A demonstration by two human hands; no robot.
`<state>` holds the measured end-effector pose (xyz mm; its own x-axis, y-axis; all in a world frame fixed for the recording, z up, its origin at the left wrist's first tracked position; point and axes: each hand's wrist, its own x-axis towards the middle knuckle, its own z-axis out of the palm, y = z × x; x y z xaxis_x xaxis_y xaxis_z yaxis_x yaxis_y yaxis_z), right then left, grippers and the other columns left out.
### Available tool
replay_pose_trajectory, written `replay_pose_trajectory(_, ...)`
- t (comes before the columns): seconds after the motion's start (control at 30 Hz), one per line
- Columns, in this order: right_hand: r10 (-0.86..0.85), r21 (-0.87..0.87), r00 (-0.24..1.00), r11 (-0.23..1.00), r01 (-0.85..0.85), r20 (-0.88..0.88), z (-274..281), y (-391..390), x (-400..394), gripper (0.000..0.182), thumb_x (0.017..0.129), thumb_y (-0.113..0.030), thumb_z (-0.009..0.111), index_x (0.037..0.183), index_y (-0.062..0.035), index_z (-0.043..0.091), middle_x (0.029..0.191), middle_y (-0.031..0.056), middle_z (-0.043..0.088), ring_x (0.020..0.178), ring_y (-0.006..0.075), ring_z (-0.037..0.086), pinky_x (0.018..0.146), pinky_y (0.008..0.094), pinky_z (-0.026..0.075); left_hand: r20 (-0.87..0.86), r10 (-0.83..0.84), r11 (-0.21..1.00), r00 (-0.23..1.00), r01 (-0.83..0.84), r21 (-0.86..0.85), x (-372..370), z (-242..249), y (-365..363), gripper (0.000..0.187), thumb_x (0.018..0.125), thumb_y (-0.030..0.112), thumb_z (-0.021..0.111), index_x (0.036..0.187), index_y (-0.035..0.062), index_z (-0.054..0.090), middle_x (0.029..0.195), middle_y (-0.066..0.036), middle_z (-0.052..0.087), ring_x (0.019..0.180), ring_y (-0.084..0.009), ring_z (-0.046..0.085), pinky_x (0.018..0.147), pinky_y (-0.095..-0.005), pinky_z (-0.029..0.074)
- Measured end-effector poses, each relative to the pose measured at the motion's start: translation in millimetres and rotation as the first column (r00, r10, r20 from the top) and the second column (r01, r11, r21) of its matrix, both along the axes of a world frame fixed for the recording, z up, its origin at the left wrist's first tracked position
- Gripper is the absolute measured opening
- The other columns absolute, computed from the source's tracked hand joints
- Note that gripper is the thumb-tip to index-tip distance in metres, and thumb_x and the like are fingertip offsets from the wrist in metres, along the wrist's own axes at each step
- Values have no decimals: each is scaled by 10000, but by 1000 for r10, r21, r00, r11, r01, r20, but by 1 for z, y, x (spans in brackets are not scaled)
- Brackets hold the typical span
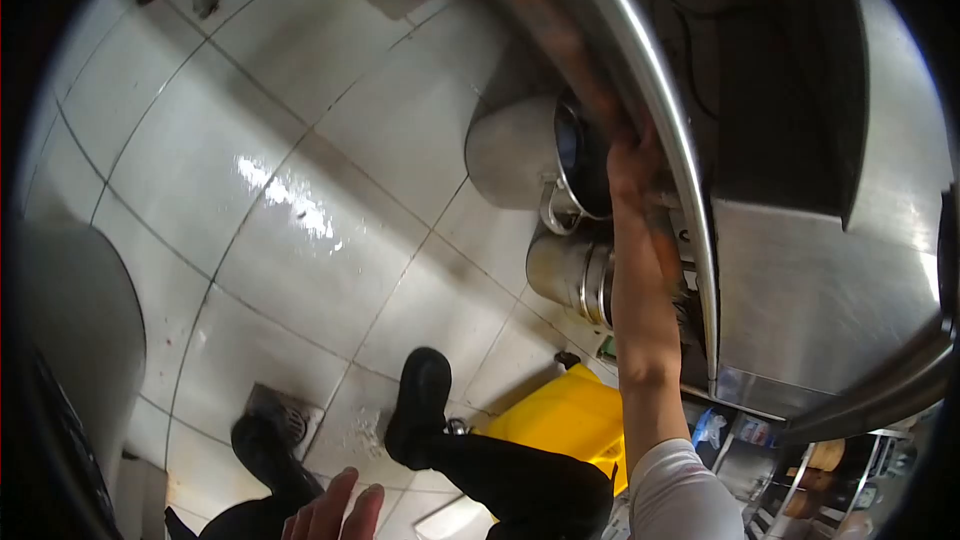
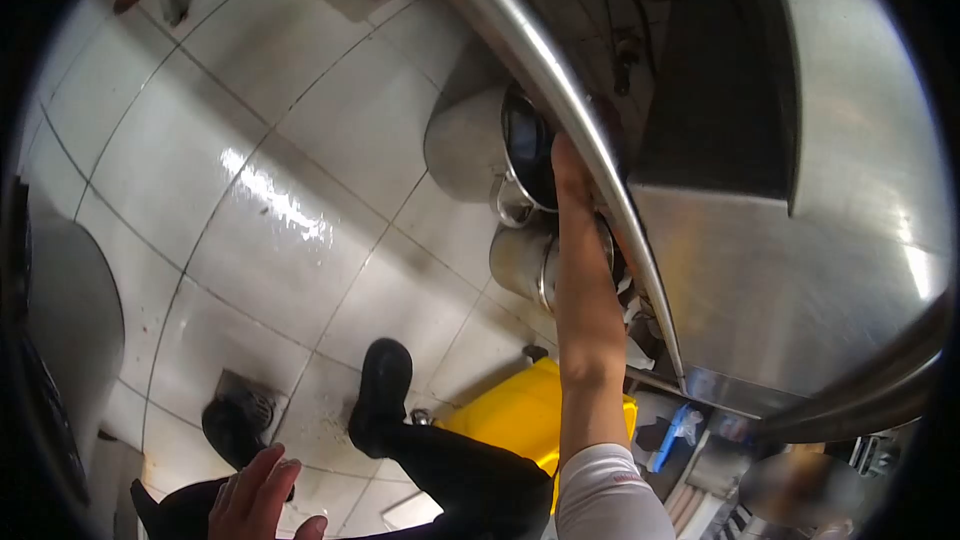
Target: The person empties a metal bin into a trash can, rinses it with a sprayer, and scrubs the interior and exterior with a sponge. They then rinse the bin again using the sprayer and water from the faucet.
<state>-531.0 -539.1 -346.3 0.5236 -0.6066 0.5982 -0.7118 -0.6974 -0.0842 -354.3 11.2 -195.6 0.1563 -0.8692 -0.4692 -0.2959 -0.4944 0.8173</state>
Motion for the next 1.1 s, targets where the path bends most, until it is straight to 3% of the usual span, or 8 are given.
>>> replay_pose_trajectory(0.07,-381,-452,888,860,237,-257,-10,-83,5,468,970,-405,499,1269,-55,586,1207,213,618,1187,363,547,1046,454,378,14,-4,999,1000,4,-35,5,-5,-17,476,918,201,607,1348,45,476,1361,-202,497,1211,-407,504,972,-472,439)
replay_pose_trajectory(0.13,93,370,937,902,-222,336,11,-85,62,311,883,-171,622,1170,-50,624,996,129,651,976,259,637,877,372,498,10,-7,998,1000,7,-63,8,-7,-27,483,910,204,616,1344,43,479,1359,-205,497,1202,-410,505,976,-477,432)
replay_pose_trajectory(0.2,67,440,923,864,-243,379,19,-100,104,299,901,-182,579,1159,-39,626,1032,149,656,1006,290,637,911,382,487,29,8,998,1000,-6,-65,10,-12,-32,484,909,205,617,1343,42,479,1357,-207,497,1198,-411,505,976,-480,429)
replay_pose_trajectory(0.3,129,35,983,990,-135,134,22,-121,152,268,901,-134,538,1122,-19,636,1115,181,652,1009,365,624,922,432,479,87,47,998,995,-42,-55,11,-22,-34,490,909,211,617,1347,41,475,1354,-216,498,1188,-419,505,979,-486,421)
replay_pose_trajectory(0.37,564,-504,811,662,-554,-151,20,-145,173,235,910,-108,498,1071,-11,638,1111,200,646,1004,370,620,894,452,481,114,50,999,992,-50,-4,14,-27,-31,489,915,210,611,1351,41,469,1351,-223,498,1192,-426,501,983,-491,416)
replay_pose_trajectory(0.5,276,-158,960,947,-279,-39,22,-125,195,217,916,-108,493,1048,-16,638,1085,205,642,991,366,621,878,454,483,140,98,995,985,-95,-25,16,-31,-25,474,929,208,598,1353,42,467,1350,-230,496,1202,-425,497,988,-493,413)
replay_pose_trajectory(0.97,260,-135,955,951,-279,-144,-3,-84,172,180,945,-118,474,945,-42,638,962,228,625,919,359,621,811,461,488,-57,153,982,986,-159,-98,-3,-19,-35,477,910,197,616,1338,38,478,1355,-206,489,1226,-414,483,1010,-482,416)
replay_pose_trajectory(1.1,279,120,840,960,-253,-465,14,121,47,411,878,-213,593,1240,-31,529,1338,271,393,1256,464,343,1065,561,231,-90,260,948,962,-271,-164,-15,-45,-42,374,857,140,661,1188,-13,578,1123,-224,629,986,-377,634,853,-393,516)
